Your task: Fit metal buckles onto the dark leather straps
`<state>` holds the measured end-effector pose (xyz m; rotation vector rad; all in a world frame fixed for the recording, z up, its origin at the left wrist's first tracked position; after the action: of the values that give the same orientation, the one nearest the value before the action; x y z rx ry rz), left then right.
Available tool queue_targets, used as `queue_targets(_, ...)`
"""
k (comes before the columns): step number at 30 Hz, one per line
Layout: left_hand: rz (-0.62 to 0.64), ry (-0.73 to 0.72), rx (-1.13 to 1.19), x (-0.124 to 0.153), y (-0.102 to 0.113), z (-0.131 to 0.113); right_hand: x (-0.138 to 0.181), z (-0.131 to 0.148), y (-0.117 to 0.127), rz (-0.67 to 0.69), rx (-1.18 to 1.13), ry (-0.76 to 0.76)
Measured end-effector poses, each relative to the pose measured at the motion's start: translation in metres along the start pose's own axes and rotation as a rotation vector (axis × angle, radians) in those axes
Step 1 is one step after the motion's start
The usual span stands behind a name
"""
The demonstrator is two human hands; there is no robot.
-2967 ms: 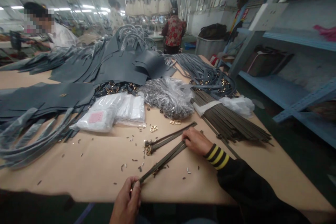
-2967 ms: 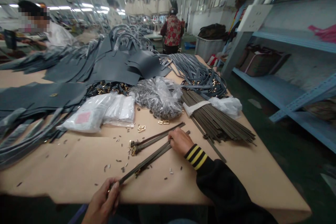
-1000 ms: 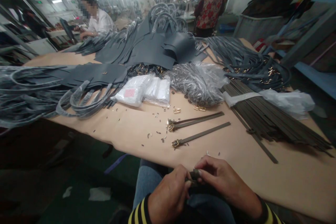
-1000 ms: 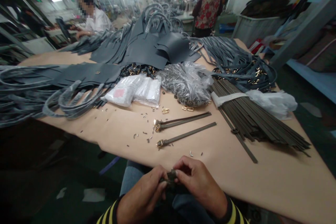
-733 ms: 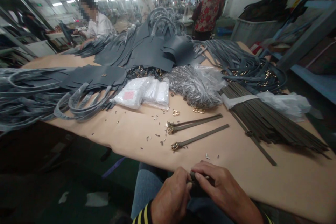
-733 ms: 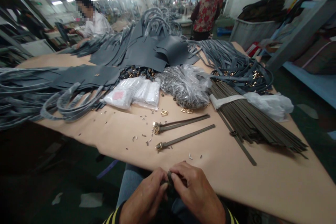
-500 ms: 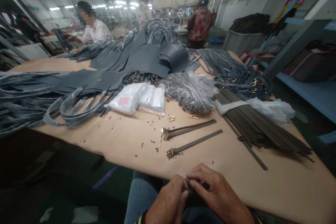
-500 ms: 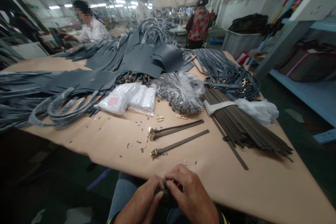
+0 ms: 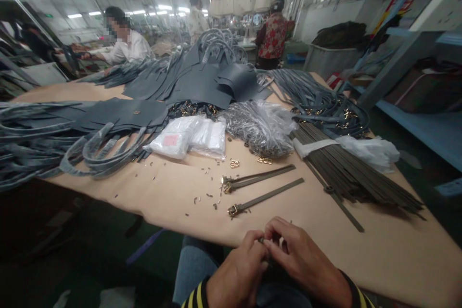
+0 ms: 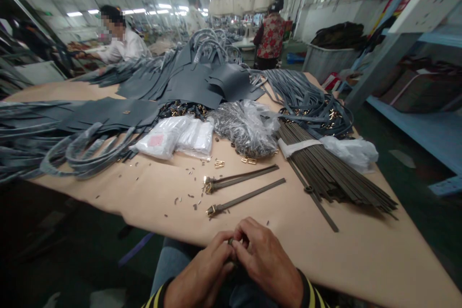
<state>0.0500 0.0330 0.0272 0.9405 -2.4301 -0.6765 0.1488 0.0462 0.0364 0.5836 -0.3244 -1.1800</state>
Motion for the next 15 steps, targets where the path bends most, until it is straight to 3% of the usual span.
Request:
queue_targets(4, 0.059, -0.009, -0.088, -0.003, 0.002, -0.009, 0.000, 0.003, 0.004, 0.014, -0.038, 0.098)
queue_targets(8, 0.088, -0.033, -0.091, -0.007, 0.002, -0.012, 0.002, -0.006, 0.003, 0.036, -0.101, 0.012)
queue_targets(15, 0.055, -0.022, 0.004, -0.005, 0.008, -0.001, 0.005, -0.018, 0.029, -0.143, -0.264, -0.098)
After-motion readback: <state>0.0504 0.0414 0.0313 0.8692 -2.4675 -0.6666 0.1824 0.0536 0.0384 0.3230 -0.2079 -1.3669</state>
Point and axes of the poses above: each hand's wrist, its own x-axis away from the middle knuckle, its own y-axis out of the back of the hand, z = x × y, the point moved 6 cm from there along -x, towards the middle knuckle, and after that the axes turned 13 degrees about y, right-handed, at the moved point
